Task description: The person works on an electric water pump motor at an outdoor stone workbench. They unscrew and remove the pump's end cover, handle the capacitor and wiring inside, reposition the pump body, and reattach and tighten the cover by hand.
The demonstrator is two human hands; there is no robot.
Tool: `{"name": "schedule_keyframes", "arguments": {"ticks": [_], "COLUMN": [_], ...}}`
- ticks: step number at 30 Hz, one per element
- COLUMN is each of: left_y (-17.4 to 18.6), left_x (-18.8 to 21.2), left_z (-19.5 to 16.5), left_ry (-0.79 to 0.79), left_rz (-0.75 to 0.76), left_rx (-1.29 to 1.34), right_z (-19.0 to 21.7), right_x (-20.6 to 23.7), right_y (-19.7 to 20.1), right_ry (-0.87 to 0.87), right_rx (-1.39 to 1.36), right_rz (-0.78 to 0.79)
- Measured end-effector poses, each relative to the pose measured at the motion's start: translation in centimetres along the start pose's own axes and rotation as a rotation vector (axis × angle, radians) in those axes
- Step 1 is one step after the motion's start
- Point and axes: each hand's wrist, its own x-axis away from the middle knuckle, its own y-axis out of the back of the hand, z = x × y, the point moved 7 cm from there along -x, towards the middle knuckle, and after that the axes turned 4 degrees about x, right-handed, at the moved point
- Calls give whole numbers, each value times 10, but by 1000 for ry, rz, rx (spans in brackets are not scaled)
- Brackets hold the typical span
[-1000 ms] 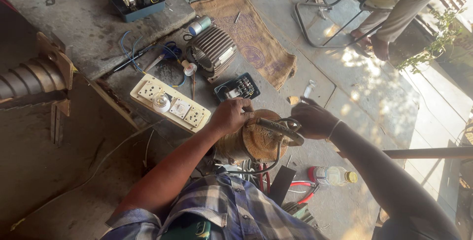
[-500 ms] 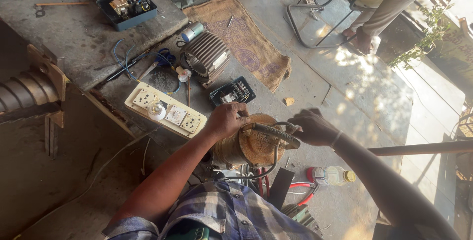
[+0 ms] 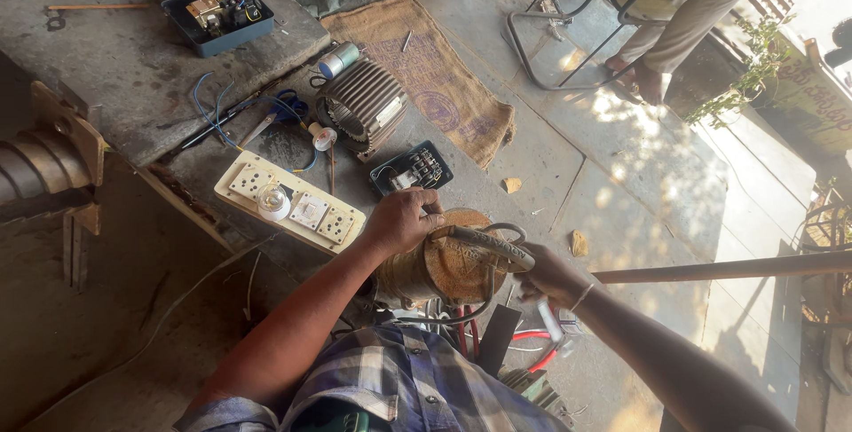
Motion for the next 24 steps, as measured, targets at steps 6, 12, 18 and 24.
{"name": "schedule_keyframes", "arguments": {"ticks": [6,12,18,24], "left_y": [1,4,8,10], "left_x": [0,5,8,10], "left_z": [2,0,-4,-2], "left_ry": [50,16,12,89], "left_rz": [40,3,10,65], "left_rx": [7,19,19,3], "right_z": [25,69,63,22], "right_x": [2,-24,-18,-3], "right_y": [32,44,44,10], "right_ry": [-24,228,250,-23], "right_rx": [189,648,658,-189], "right_rz": [47,124,42,51]}}
